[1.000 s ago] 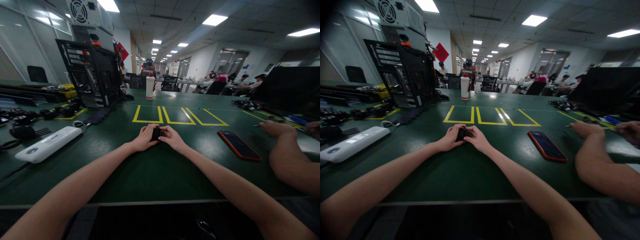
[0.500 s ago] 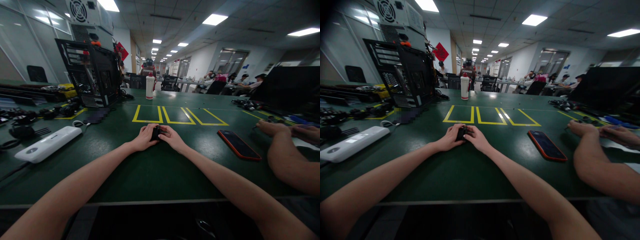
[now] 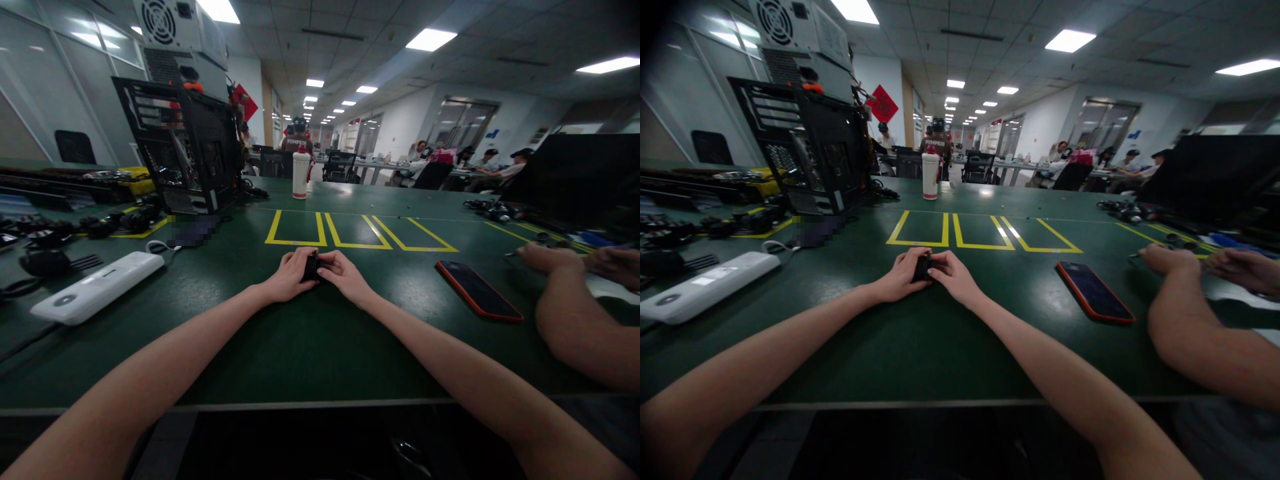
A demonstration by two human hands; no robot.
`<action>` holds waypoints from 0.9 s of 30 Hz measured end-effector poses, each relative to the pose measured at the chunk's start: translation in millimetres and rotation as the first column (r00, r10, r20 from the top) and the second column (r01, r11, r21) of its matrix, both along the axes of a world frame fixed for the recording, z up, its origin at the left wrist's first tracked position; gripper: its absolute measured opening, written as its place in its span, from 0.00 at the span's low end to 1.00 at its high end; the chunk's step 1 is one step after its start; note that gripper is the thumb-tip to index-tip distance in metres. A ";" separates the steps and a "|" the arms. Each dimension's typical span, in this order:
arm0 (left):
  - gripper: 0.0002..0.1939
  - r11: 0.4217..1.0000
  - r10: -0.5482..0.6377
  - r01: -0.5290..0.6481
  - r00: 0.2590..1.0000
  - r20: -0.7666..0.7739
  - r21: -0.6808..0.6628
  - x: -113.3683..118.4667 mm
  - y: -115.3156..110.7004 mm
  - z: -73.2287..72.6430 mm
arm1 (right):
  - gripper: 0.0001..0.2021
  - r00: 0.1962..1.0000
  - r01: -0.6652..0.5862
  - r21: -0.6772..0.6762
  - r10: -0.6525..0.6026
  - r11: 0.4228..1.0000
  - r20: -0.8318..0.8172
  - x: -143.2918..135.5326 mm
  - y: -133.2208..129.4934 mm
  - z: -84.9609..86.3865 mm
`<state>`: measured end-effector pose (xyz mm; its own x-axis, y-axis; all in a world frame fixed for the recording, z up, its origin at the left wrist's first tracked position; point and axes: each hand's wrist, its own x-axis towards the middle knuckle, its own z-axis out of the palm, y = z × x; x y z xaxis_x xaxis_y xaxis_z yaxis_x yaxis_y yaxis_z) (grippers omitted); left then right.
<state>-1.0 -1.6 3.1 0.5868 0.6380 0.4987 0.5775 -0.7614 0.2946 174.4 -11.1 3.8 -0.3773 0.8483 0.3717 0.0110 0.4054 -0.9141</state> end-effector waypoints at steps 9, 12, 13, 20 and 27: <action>0.31 1.000 -0.012 0.012 1.000 0.000 0.003 -0.2 -0.8 1.0 | 0.18 1.000 -0.030 0.007 0.030 1.000 0.008 2.3 0.8 -2.0; 0.31 1.000 -0.006 0.006 1.000 -0.003 -0.002 -0.3 -0.7 0.9 | 0.17 0.999 -0.043 -0.013 0.043 0.999 -0.004 1.9 -1.0 -1.3; 0.31 1.000 -0.003 0.003 1.000 -0.003 -0.004 -0.2 -0.6 0.7 | 0.16 0.999 -0.039 -0.018 0.039 0.999 -0.006 1.7 -1.5 -0.8; 0.31 1.000 0.004 -0.004 1.000 -0.010 0.002 0.8 0.1 0.0 | 0.12 1.000 0.012 -0.002 -0.012 1.000 -0.010 -0.5 0.1 0.8; 0.31 1.000 -0.002 0.002 1.000 -0.003 -0.008 0.3 -0.9 0.9 | 0.16 1.000 -0.021 0.006 0.021 1.000 0.019 1.6 -0.4 -1.3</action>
